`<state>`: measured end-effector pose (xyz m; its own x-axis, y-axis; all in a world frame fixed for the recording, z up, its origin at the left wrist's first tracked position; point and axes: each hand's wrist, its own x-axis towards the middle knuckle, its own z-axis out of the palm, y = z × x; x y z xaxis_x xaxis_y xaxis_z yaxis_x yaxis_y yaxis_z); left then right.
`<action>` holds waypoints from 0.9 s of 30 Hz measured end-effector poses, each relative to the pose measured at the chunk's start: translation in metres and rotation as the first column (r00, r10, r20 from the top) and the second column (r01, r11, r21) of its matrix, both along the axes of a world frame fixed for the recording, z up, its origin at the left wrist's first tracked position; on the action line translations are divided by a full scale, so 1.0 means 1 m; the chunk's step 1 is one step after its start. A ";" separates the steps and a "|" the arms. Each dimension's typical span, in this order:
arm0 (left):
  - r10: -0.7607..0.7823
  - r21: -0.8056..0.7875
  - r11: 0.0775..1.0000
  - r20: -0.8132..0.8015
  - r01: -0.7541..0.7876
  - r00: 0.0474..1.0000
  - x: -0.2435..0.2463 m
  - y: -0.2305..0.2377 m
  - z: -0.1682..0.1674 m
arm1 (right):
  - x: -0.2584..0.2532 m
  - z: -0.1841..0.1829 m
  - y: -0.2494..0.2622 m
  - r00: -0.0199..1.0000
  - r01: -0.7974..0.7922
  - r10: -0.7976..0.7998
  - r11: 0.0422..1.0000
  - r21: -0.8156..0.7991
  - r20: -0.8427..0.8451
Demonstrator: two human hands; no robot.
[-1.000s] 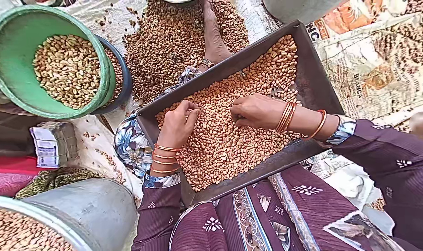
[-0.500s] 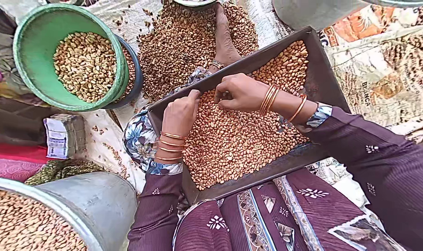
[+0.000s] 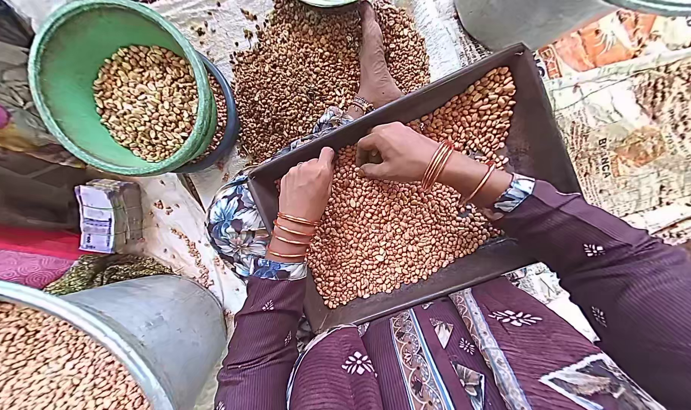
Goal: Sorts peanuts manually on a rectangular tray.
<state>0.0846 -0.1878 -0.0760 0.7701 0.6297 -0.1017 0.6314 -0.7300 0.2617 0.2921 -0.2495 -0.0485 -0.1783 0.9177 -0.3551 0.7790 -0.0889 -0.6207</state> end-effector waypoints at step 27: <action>0.197 -0.204 0.960 0.002 -0.192 0.980 -0.024 -0.005 0.004 | -0.029 -0.010 0.001 0.994 -0.068 0.089 0.955 0.290 -0.059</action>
